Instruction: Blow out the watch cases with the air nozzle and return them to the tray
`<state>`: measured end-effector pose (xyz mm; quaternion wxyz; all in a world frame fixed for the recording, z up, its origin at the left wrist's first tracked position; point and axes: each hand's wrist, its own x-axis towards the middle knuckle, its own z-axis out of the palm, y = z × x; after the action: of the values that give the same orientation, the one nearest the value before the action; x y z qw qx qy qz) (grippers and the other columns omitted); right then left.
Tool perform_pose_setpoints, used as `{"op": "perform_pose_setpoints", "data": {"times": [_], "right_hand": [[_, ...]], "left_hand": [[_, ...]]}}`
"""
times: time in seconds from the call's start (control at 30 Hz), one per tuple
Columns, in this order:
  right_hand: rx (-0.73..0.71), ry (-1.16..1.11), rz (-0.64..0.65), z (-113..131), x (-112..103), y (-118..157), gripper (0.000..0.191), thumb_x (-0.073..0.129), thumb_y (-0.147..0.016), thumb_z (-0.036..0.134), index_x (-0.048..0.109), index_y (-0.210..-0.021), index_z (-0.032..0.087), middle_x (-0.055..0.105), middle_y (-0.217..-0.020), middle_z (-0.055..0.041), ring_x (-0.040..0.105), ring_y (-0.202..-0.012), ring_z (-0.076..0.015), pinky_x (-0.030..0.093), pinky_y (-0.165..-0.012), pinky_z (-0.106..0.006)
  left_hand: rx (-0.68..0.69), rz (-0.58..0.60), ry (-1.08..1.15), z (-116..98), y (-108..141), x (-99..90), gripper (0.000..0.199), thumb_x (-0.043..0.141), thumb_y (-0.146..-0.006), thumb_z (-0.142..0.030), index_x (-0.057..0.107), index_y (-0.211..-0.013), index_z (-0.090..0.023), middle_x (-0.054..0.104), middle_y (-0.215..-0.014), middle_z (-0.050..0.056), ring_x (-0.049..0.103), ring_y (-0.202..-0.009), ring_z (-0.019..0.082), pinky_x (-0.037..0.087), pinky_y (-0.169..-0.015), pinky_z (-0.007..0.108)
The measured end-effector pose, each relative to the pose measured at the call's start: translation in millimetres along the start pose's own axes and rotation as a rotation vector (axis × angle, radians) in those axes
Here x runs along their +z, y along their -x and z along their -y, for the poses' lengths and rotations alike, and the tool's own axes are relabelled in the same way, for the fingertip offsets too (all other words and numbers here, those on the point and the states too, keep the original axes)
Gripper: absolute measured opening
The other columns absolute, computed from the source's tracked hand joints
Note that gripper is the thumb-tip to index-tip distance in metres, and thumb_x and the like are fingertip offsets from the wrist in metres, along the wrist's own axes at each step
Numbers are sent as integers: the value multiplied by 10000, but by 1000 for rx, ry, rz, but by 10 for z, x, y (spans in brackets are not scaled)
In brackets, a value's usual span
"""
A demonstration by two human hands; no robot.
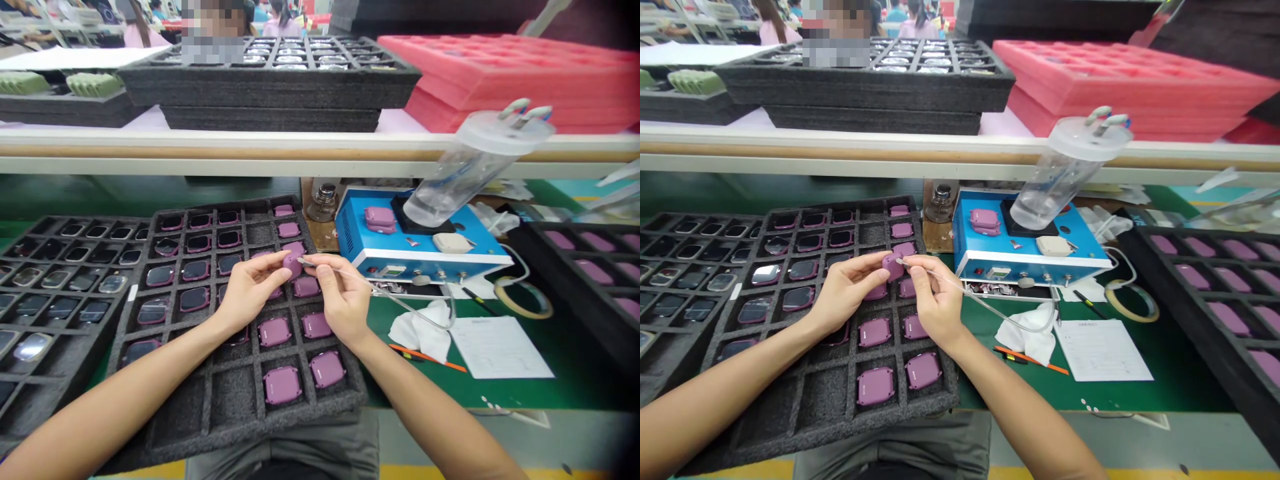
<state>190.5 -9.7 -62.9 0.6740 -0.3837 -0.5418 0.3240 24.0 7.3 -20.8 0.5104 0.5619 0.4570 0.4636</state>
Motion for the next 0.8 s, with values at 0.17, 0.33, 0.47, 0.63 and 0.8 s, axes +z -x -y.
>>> {"op": "perform_pose_setpoints", "data": {"times": [0.17, 0.33, 0.47, 0.63, 0.8], "right_hand": [[-13, 0, 6, 3, 3, -2, 185, 599, -1003, 339, 747, -1032, 232, 768, -1034, -63, 741, -979, -190, 654, -874, -357], [-12, 15, 5, 17, 7, -4, 199, 593, -1004, 355, 746, -1023, 228, 770, -1023, -67, 743, -963, -193, 659, -860, -361], [-9, 8, 4, 14, 4, -2, 187, 599, -1002, 342, 746, -1030, 229, 766, -1032, -65, 741, -970, -190, 657, -868, -357], [-6, -2, 8, 10, 9, 1, 192, 598, -1003, 347, 748, -1031, 230, 764, -1030, -65, 740, -965, -187, 662, -860, -352], [-8, 7, 6, 17, 13, -6, 206, 596, -1002, 363, 749, -1025, 226, 767, -1023, -66, 742, -964, -191, 671, -848, -352]], "left_hand": [[0, -10, -17, 9, -2, -2, 457, 865, -751, -418, 803, -1144, -192, 813, -1103, 93, 756, -989, 259, 583, -955, 383], [-6, -7, 11, 13, 8, -10, 463, 874, -739, -422, 804, -1133, -191, 803, -1140, 98, 753, -1031, 272, 574, -990, 405], [-2, -5, 19, 13, 8, -9, 467, 875, -737, -418, 802, -1135, -184, 803, -1140, 99, 754, -1032, 267, 575, -991, 399], [10, -14, -10, 17, 9, -15, 452, 867, -749, -418, 804, -1132, -186, 807, -1125, 95, 755, -1014, 264, 580, -976, 395], [5, -12, -24, 14, 12, -21, 464, 864, -749, -430, 802, -1139, -187, 807, -1126, 98, 755, -1021, 273, 578, -977, 403]]}}
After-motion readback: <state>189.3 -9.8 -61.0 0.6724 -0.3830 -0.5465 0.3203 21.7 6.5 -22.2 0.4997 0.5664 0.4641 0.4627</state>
